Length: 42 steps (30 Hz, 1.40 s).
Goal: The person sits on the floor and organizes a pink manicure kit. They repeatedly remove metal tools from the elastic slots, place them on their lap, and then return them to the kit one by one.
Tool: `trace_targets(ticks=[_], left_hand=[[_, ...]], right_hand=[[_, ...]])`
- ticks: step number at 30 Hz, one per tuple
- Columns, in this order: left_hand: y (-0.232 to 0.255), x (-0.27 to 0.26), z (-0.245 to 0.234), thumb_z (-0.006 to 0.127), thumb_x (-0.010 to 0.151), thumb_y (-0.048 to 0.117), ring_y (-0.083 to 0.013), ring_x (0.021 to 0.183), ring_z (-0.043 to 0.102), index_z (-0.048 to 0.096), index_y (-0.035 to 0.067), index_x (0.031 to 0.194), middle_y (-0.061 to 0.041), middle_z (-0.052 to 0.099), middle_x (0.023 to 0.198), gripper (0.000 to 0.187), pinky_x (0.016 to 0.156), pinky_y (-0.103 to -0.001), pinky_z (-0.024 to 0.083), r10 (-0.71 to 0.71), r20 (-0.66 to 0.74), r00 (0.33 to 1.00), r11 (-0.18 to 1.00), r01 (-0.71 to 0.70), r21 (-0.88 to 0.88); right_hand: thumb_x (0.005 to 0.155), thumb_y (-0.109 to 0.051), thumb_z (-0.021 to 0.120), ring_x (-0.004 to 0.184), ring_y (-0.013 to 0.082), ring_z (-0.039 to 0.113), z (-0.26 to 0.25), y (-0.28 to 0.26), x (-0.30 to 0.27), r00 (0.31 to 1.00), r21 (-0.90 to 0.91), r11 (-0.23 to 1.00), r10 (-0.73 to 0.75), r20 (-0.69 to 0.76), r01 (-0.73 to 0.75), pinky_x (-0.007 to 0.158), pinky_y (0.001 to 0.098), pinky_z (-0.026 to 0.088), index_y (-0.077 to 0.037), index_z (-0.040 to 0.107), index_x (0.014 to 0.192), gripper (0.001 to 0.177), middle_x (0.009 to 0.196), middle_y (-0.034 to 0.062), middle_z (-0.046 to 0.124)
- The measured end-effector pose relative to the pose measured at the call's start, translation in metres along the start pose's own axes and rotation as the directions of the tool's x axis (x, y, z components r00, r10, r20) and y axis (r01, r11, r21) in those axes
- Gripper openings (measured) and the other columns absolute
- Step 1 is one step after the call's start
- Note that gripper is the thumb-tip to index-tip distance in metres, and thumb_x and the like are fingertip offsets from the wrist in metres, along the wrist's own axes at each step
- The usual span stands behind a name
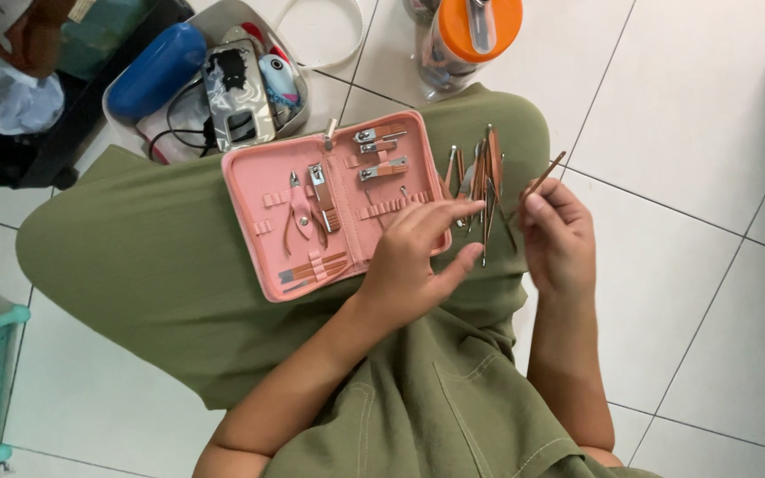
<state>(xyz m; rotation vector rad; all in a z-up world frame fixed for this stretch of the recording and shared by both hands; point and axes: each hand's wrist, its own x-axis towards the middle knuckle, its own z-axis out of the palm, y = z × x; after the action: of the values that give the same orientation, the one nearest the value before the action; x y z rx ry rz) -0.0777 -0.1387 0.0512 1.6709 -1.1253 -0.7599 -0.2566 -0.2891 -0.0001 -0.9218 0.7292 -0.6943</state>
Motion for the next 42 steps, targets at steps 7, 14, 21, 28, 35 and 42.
trace_targets(ticks=[7,14,21,28,35,42], left_hand=[[0.008,-0.001,-0.009,0.076,0.095,0.008,-0.0091,0.089,0.075,0.074,0.007,0.116,-0.004,0.079,0.101,0.021,0.082,-0.024,0.061,-0.09,-0.193,0.977,0.914,0.004,-0.406],[-0.015,-0.024,-0.076,0.08,0.086,0.009,-0.0141,0.071,0.068,0.081,0.012,0.101,-0.004,0.073,0.084,0.016,0.063,-0.028,0.053,-0.098,-0.156,0.983,0.993,0.086,-0.084],[-0.039,-0.054,-0.123,0.081,0.084,0.013,-0.0224,0.083,0.068,0.079,0.015,0.099,-0.003,0.072,0.09,0.015,0.075,-0.036,0.052,0.17,-0.113,0.979,0.965,-0.142,0.22],[-0.05,-0.066,-0.128,0.084,0.081,0.019,-0.0209,0.087,0.066,0.077,0.018,0.096,0.001,0.073,0.088,0.016,0.083,-0.039,0.047,0.215,-0.107,0.971,0.94,-0.176,0.292],[-0.058,-0.088,-0.127,0.08,0.084,0.012,-0.03,0.118,0.054,0.073,0.021,0.112,-0.009,0.053,0.137,0.03,0.101,-0.041,0.047,0.072,-0.466,0.882,0.979,0.027,0.203],[-0.059,-0.109,-0.11,0.079,0.087,0.013,-0.0245,0.1,0.064,0.068,0.023,0.128,-0.014,0.05,0.136,0.044,0.091,-0.036,0.055,-0.214,-0.411,0.886,0.976,0.214,-0.046]], right_hand=[[0.106,-0.007,0.061,0.096,0.0109,0.059,0.07,0.017,-0.022,0.988,0.169,0.985,-0.004,0.153,-0.023,0.087,0.026,0.05,-0.001,0.059,0.118,0.013,0.106,0.0025,0.062],[0.109,-0.013,0.057,0.094,0.014,0.067,0.093,0.006,-0.007,0.955,-0.066,0.996,-0.03,0.294,0.052,0.08,0.0268,0.055,0.001,0.065,0.119,0.019,0.109,0.0078,0.071],[0.095,-0.001,0.069,0.089,0.0109,0.074,0.127,0.003,-0.006,0.859,-0.616,0.777,0.225,0.46,0.127,0.08,0.0261,0.062,0.003,0.075,0.106,0.013,0.096,0.0065,0.075],[0.086,-0.001,0.076,0.081,0.012,0.073,0.161,0.003,-0.007,0.816,-0.771,0.486,0.181,0.549,0.411,0.074,0.0275,0.059,-0.005,0.077,0.105,0.019,0.092,0.0042,0.077],[0.086,-0.005,0.075,0.073,0.0207,0.066,0.159,-0.002,0.0,0.813,-0.832,0.285,0.218,0.539,0.476,0.067,0.0343,0.053,-0.009,0.076,0.102,0.017,0.092,0.0058,0.075],[0.086,-0.006,0.074,0.073,0.025,0.064,0.164,0.01,-0.003,0.735,-0.767,0.24,0.223,0.64,0.595,0.068,0.036,0.053,-0.007,0.075,0.103,0.017,0.092,0.009,0.068]])
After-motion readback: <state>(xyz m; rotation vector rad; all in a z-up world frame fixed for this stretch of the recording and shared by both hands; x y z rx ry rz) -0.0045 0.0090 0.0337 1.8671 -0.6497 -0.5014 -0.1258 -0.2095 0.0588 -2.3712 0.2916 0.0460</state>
